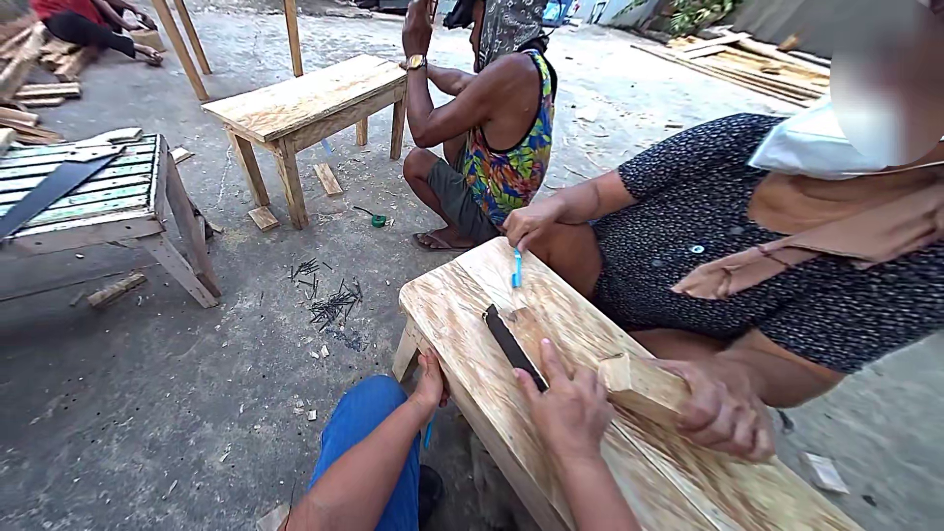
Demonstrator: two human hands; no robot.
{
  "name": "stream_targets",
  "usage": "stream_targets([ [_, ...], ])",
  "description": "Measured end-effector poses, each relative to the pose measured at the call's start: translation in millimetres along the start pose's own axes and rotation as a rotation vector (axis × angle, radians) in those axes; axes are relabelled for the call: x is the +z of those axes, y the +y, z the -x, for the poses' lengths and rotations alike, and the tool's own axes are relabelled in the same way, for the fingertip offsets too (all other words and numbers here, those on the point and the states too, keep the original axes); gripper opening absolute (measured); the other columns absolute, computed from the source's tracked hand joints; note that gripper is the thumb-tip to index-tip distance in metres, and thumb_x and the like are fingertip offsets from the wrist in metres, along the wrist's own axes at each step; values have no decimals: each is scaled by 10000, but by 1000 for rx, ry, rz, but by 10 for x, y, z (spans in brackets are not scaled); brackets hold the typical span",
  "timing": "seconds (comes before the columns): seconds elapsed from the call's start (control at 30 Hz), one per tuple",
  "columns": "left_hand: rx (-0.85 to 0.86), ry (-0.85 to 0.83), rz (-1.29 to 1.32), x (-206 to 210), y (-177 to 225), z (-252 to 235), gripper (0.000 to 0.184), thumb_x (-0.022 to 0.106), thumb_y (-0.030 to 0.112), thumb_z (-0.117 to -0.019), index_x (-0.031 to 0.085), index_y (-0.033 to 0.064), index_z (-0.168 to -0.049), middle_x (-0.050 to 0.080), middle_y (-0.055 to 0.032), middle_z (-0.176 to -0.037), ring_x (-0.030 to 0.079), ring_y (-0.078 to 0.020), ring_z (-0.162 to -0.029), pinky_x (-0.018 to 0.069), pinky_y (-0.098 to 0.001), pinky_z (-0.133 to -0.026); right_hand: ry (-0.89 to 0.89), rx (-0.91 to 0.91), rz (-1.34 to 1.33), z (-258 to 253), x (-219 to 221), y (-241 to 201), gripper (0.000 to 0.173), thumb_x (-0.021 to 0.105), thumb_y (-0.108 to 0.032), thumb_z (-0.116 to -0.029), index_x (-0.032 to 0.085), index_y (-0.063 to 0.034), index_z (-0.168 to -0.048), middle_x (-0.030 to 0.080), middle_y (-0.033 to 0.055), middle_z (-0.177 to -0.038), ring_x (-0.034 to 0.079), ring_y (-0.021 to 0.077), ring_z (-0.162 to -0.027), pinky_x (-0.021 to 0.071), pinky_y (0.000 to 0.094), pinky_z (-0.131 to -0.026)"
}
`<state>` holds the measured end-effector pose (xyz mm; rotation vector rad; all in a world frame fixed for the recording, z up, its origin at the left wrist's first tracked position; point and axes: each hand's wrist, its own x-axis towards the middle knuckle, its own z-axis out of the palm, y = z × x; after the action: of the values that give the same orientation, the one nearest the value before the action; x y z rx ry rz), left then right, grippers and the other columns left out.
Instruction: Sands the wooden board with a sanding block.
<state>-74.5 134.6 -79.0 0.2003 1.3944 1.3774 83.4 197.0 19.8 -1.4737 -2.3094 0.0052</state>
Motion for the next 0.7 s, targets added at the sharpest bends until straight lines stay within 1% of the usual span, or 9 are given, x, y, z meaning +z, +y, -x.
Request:
stream_targets([
  [0.17, 12, -10, -17, -5, -17, -14, 602, 4, 572, -1053, 260, 132, -1375, 435, -49, -748, 379, -143, -487, 376, -298, -453, -42, 22, 6, -5, -34, -15, 652, 756, -410, -924, 561, -174, -1500, 593, 399, -1224, 577, 604, -1115, 460, 718, -836],
  [0.27, 35, -26, -63, -22, -14, -3, 681, -30, 561, -1055, 163, 98, -1516, 466, -90, -806, 412, -177, -513, 414, -332, -487, -124, 54, -8, -25, -98, -39, 658, 731, -421, -946, 528, -182, -1524, 569, 392, -1295, 546, 599, -1191, 447, 723, -905],
  [0.33, 21, -14, -53, -13, -10, 2, 667, -18, 573, -1052, 229, 107, -1459, 453, -82, -785, 408, -180, -516, 407, -331, -487, -170, 60, -2, -35, -139, -46, 668, 714, -432, -957, 500, -197, -1545, 555, 385, -1326, 535, 589, -1216, 442, 715, -930],
  [0.4, 3, 1, -34, 2, -14, -7, 638, -1, 599, -1041, 306, 120, -1329, 430, -59, -747, 389, -164, -502, 384, -315, -468, -217, 74, -4, -41, -181, -52, 693, 714, -440, -956, 469, -215, -1564, 528, 384, -1368, 510, 583, -1259, 432, 715, -956],
  [0.43, -5, 5, -33, 6, -13, -8, 652, -2, 613, -1035, 304, 122, -1335, 428, -57, -741, 384, -164, -497, 380, -313, -461, -248, 86, -2, -37, -208, -50, 709, 712, -446, -957, 444, -232, -1578, 510, 378, -1394, 493, 576, -1287, 424, 717, -973],
  [0.47, -11, 6, -31, 8, -9, 2, 685, -7, 619, -1032, 285, 116, -1393, 437, -69, -761, 385, -171, -504, 380, -318, -465, -266, 91, 1, -17, -233, -35, 717, 711, -452, -957, 433, -243, -1584, 503, 373, -1406, 486, 570, -1299, 417, 718, -978],
  [0.5, -15, 10, -31, 8, -3, 5, 700, -10, 623, -1029, 271, 114, -1420, 445, -78, -776, 386, -175, -504, 382, -321, -464, -271, 90, 7, 17, -250, -6, 720, 711, -456, -955, 430, -250, -1585, 506, 371, -1403, 488, 566, -1298, 411, 722, -978],
  [0.6, -9, 27, -21, 2, -8, -3, 677, 3, 621, -1032, 274, 119, -1396, 441, -79, -767, 382, -172, -485, 381, -318, -443, -205, 36, 6, 220, -270, 175, 697, 736, -426, -942, 481, -222, -1558, 555, 399, -1298, 541, 592, -1193, 417, 736, -928],
  [0.7, -10, 39, -10, 5, -14, -25, 662, 14, 611, -1036, 282, 111, -1377, 443, -72, -724, 391, -168, -462, 389, -310, -427, -78, -37, -8, 418, -253, 374, 660, 750, -431, -917, 557, -204, -1506, 609, 380, -1175, 589, 589, -1085, 436, 742, -836],
])
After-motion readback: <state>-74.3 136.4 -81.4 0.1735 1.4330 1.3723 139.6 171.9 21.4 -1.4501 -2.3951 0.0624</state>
